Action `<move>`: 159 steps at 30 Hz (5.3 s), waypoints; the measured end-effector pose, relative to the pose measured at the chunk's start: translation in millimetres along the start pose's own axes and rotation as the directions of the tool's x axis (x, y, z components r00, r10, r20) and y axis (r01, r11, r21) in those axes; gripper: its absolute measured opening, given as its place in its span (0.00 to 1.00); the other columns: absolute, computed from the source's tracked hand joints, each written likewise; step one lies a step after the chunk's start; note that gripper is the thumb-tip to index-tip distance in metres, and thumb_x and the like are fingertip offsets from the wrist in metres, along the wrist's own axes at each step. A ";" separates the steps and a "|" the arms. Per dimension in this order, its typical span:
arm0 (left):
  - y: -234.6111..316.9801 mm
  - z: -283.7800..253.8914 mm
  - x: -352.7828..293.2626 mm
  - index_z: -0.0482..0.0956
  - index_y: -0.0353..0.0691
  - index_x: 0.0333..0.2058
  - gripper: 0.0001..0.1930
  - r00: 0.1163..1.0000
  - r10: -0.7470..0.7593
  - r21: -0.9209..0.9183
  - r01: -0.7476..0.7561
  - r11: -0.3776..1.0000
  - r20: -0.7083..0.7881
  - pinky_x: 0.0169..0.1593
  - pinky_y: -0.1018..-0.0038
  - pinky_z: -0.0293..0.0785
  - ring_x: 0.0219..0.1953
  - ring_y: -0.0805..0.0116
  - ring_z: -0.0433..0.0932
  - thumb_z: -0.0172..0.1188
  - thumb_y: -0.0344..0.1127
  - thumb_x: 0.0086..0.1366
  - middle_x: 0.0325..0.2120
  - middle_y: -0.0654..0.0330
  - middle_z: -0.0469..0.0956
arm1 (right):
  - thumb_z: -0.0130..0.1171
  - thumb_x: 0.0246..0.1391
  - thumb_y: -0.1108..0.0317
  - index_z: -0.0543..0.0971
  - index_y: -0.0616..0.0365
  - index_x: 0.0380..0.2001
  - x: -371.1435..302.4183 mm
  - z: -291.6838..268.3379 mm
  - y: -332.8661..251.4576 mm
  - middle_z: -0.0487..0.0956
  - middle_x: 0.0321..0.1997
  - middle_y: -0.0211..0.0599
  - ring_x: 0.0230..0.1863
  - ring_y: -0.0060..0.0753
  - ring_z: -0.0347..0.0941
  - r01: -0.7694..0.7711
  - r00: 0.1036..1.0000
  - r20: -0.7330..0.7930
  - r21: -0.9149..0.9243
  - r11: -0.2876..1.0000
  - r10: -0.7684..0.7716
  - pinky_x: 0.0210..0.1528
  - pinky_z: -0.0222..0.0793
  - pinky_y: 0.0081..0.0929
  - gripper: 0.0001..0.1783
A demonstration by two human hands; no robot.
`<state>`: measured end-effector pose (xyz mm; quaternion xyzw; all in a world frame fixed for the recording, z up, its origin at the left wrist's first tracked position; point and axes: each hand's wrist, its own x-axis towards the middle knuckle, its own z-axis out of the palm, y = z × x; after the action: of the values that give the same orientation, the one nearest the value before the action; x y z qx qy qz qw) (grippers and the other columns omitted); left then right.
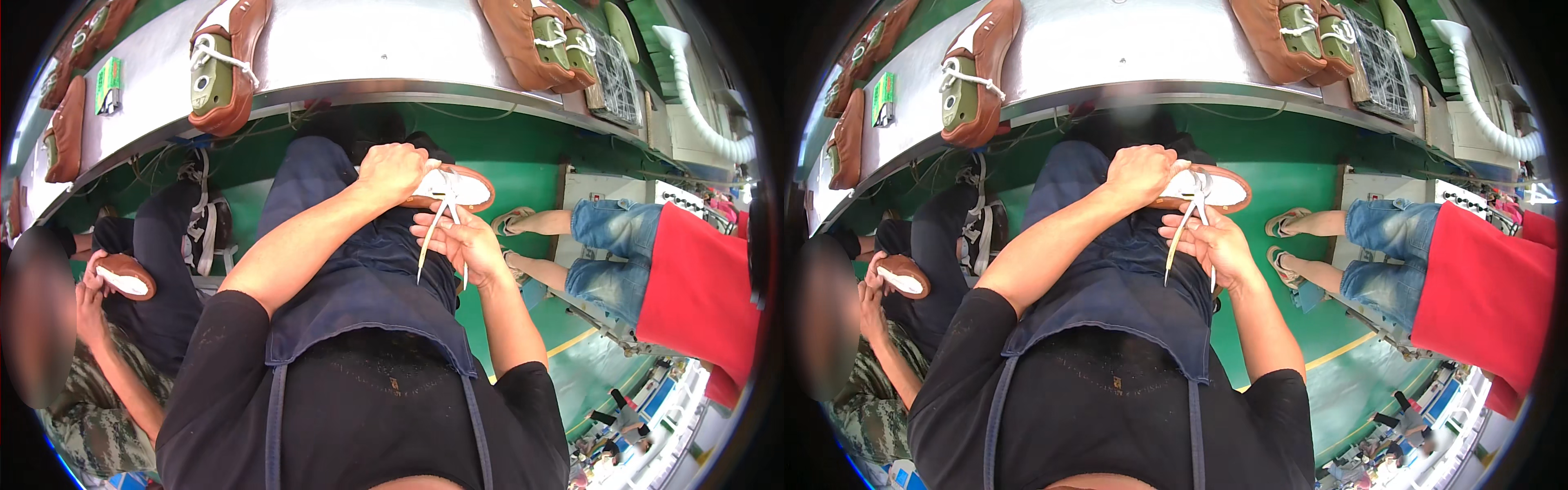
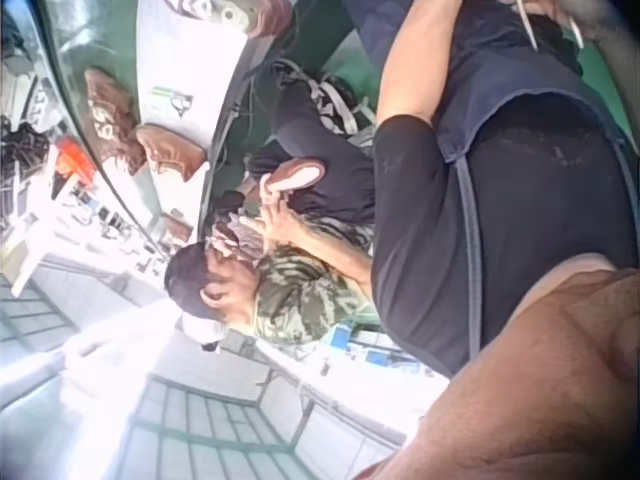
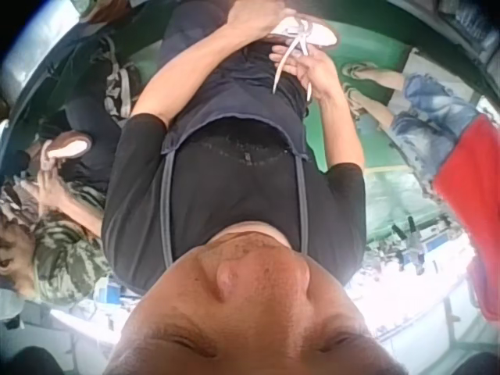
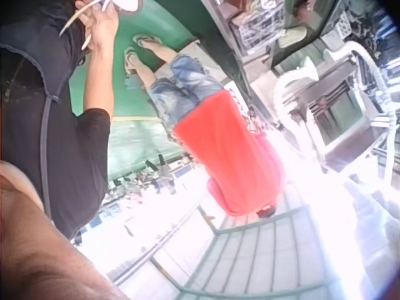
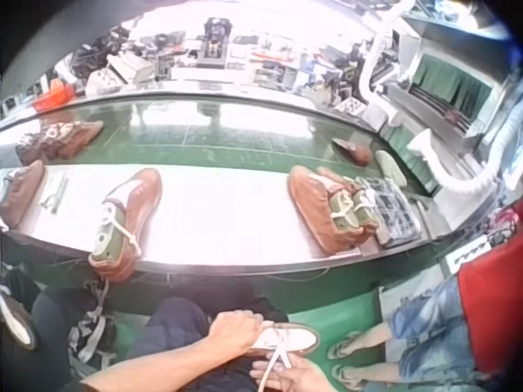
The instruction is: Manually assemble and trim components of leather shoes on a factory production line.
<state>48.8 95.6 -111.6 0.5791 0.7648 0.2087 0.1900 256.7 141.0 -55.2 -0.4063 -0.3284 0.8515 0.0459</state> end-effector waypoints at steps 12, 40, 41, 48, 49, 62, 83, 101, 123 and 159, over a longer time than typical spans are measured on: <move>-0.9 -0.5 -0.9 0.85 0.40 0.35 0.22 0.997 0.077 0.029 -0.077 0.997 0.028 0.40 0.54 0.82 0.37 0.50 0.86 0.54 0.53 0.75 0.31 0.52 0.86 | 0.48 0.73 0.71 0.71 0.64 0.54 3.4 0.0 1.8 0.79 0.41 0.42 0.39 0.38 0.82 -0.025 1.000 0.014 0.064 0.998 0.024 0.42 0.85 0.38 0.11; -16.0 -16.6 -7.9 0.90 0.43 0.44 0.14 0.984 -0.113 -0.348 0.154 0.925 0.136 0.52 0.55 0.80 0.45 0.48 0.86 0.68 0.42 0.64 0.38 0.49 0.88 | 0.50 0.67 0.77 0.69 0.67 0.64 -4.0 22.0 -50.7 0.81 0.53 0.49 0.52 0.43 0.84 -0.162 0.987 -0.083 -0.594 0.788 0.141 0.58 0.81 0.37 0.23; -16.0 -17.0 -8.4 0.90 0.43 0.44 0.14 0.984 -0.114 -0.343 0.155 0.926 0.138 0.52 0.55 0.80 0.45 0.48 0.86 0.68 0.42 0.64 0.38 0.49 0.88 | 0.53 0.66 0.77 0.71 0.66 0.62 -1.2 23.9 -52.1 0.81 0.53 0.49 0.52 0.45 0.84 -0.174 0.985 -0.086 -0.586 0.792 0.152 0.58 0.81 0.37 0.21; -14.5 -18.9 -7.5 0.90 0.43 0.45 0.14 0.980 -0.107 -0.338 0.159 0.928 0.168 0.52 0.56 0.80 0.45 0.48 0.86 0.68 0.42 0.64 0.38 0.50 0.88 | 0.50 0.68 0.76 0.73 0.62 0.57 16.3 26.9 -78.5 0.79 0.40 0.40 0.35 0.39 0.83 -0.358 0.931 -0.175 -0.595 0.719 0.319 0.40 0.85 0.38 0.16; -14.4 -18.9 -7.2 0.90 0.43 0.45 0.14 0.979 -0.107 -0.336 0.161 0.928 0.172 0.52 0.56 0.80 0.45 0.48 0.86 0.68 0.42 0.64 0.38 0.50 0.88 | 0.49 0.71 0.72 0.73 0.61 0.54 16.5 29.7 -76.0 0.75 0.34 0.34 0.28 0.32 0.79 -0.376 0.926 -0.233 -0.615 0.693 0.295 0.30 0.82 0.36 0.11; 17.0 -3.2 -37.9 0.73 0.33 0.59 0.39 0.992 0.119 -0.054 -0.117 0.992 0.036 0.54 0.55 0.74 0.52 0.52 0.79 0.77 0.40 0.49 0.50 0.51 0.79 | 0.46 0.75 0.68 0.69 0.65 0.43 3.2 30.8 -13.6 0.76 0.28 0.34 0.23 0.26 0.74 -0.126 0.967 -0.203 -0.906 0.403 -0.153 0.24 0.74 0.31 0.09; 10.2 14.8 -52.1 0.71 0.33 0.66 0.43 0.946 0.308 0.214 -0.282 0.935 -0.100 0.60 0.54 0.68 0.58 0.51 0.73 0.75 0.44 0.54 0.63 0.51 0.72 | 0.46 0.67 0.81 0.57 0.53 0.78 9.1 11.3 -35.9 0.81 0.56 0.62 0.60 0.59 0.78 0.133 0.909 0.157 -0.987 -0.089 -0.386 0.64 0.73 0.49 0.37; -1.2 29.5 -53.3 0.73 0.32 0.64 0.43 0.905 0.362 0.245 -0.308 0.919 -0.224 0.65 0.52 0.66 0.60 0.50 0.73 0.77 0.42 0.50 0.63 0.50 0.72 | 0.50 0.61 0.84 0.56 0.52 0.78 20.6 13.3 -2.1 0.81 0.53 0.67 0.53 0.71 0.80 0.146 0.833 0.180 -0.984 -0.106 -0.523 0.53 0.77 0.56 0.43; -39.3 5.9 -80.5 0.78 0.31 0.57 0.38 0.886 0.348 -0.038 -0.376 0.926 -0.307 0.62 0.57 0.74 0.58 0.51 0.75 0.79 0.31 0.44 0.54 0.52 0.77 | 0.49 0.63 0.83 0.56 0.56 0.78 16.4 60.5 -34.1 0.83 0.45 0.67 0.47 0.67 0.83 0.342 0.742 0.354 -0.930 -0.133 -0.569 0.50 0.79 0.52 0.41; -53.9 23.5 -85.0 0.49 0.37 0.75 0.66 0.966 -0.253 -0.779 0.122 0.615 -0.049 0.70 0.63 0.69 0.64 0.54 0.76 0.86 0.31 0.42 0.62 0.49 0.76 | 0.50 0.62 0.83 0.55 0.49 0.80 38.7 84.8 -25.1 0.83 0.50 0.67 0.48 0.66 0.83 0.218 0.955 0.265 -0.932 -0.288 -0.135 0.48 0.78 0.51 0.44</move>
<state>39.7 2.8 -156.2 0.3416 0.6710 0.5374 0.3797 164.9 129.7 -27.3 -0.2072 -0.9287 0.2524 -0.1756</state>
